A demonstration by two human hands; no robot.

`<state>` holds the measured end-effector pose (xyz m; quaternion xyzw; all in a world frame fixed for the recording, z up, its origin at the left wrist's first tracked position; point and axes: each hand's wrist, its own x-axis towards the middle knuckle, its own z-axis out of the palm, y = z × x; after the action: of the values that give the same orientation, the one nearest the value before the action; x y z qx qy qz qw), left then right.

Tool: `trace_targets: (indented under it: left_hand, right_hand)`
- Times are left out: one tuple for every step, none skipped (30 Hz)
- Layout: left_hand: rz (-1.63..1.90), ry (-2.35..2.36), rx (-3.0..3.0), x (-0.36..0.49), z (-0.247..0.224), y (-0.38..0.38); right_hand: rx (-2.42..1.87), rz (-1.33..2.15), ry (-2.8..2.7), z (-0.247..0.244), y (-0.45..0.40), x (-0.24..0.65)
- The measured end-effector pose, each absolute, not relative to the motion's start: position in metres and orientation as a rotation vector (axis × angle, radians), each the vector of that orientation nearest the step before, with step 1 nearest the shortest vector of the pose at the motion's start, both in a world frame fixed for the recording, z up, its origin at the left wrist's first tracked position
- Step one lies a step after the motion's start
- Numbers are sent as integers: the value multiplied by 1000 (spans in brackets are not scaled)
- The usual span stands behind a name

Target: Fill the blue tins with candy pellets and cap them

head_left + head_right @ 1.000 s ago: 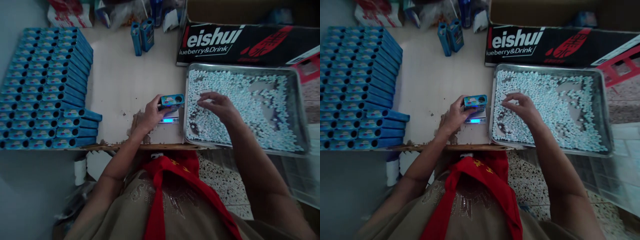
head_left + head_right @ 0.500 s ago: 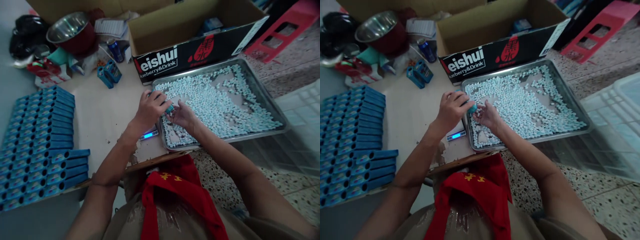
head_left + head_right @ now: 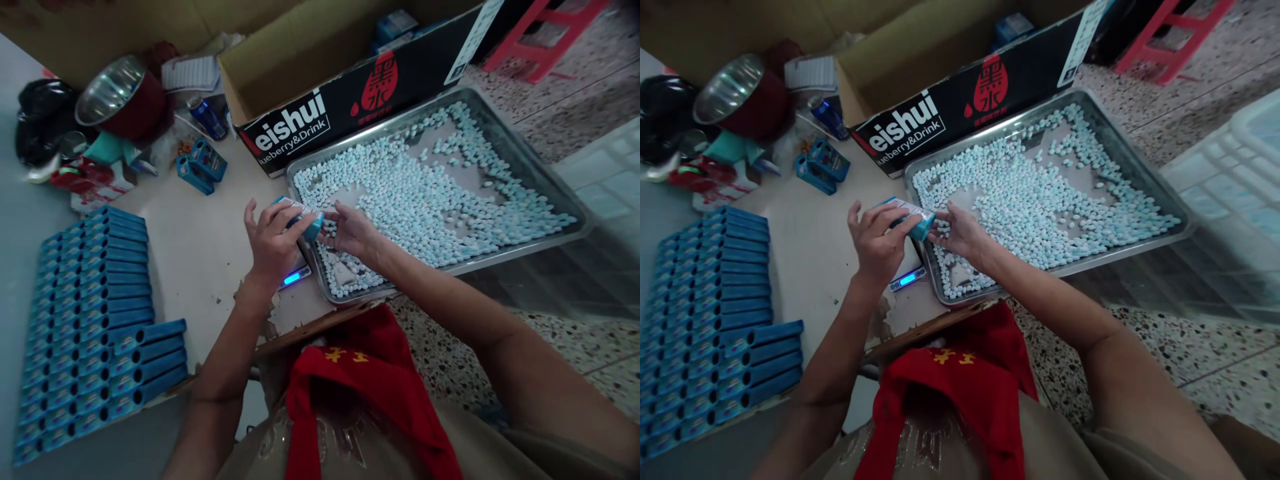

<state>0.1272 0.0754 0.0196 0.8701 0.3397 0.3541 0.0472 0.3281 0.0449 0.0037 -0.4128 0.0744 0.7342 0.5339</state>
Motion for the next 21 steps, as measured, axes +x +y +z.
trace_targets:
  left_hand:
    - [1117, 1056, 2667, 125, 22, 71]
    - [1149, 1069, 2676, 124, 23, 67]
    - [1170, 1072, 2677, 124, 22, 65]
    - [1175, 1067, 2672, 124, 20, 64]
    - [1165, 1058, 2662, 125, 17, 64]
    - [1147, 1055, 2649, 125, 14, 64]
    - [1132, 1068, 2632, 125, 10, 65]
    - [1129, 1097, 2609, 124, 6, 67]
    - [1145, 1135, 2573, 122, 3, 68]
    - [1177, 1170, 2516, 118, 0, 68]
    - [1223, 1196, 2435, 113, -3, 68]
    - [1277, 1217, 2323, 107, -6, 68]
    - [1332, 1239, 2183, 100, -10, 67]
    - [1376, 1263, 2023, 93, -14, 65]
    - [1401, 1288, 1857, 85, -20, 63]
    - [1409, 1308, 1697, 77, -26, 61]
    - [1403, 1322, 1557, 70, -33, 58]
    - [1386, 1323, 1442, 64, -40, 54]
    - [1366, 1311, 1357, 59, -47, 50]
    - [1352, 1290, 1294, 56, -54, 45]
    - [1349, 1267, 1247, 54, -59, 40]
  right_hand:
    - [-980, 1762, 170, 5, 44, 327]
    - [-975, 1771, 165, 6, 44, 326]
    - [-976, 1774, 163, 7, 43, 326]
    - [-983, 1769, 159, 9, 42, 326]
    - [-993, 1759, 150, 10, 41, 325]
    - [-1006, 1748, 137, 12, 40, 325]
    - [-1016, 1734, 123, 13, 39, 325]
    - [-1022, 1723, 111, 13, 39, 325]
    - [-1023, 1720, 102, 13, 39, 325]
    - [-1019, 1727, 89, 13, 39, 326]
    - [-1015, 1742, 72, 11, 39, 326]
    - [-1015, 1764, 51, 9, 39, 327]
    - [-1020, 1791, 26, 7, 40, 328]
    - [-1031, 1818, 2, 5, 40, 329]
    - [-1047, 1840, -20, 4, 40, 331]
    - [-1065, 1853, -37, 2, 40, 333]
    - [-1081, 1860, -49, 2, 40, 336]
    - [-1091, 1860, -65, 2, 40, 340]
    - [-1094, 1855, -88, 3, 40, 344]
    - [-1094, 1845, -116, 4, 40, 349]
    - [-1094, 1830, -149, 5, 40, 353]
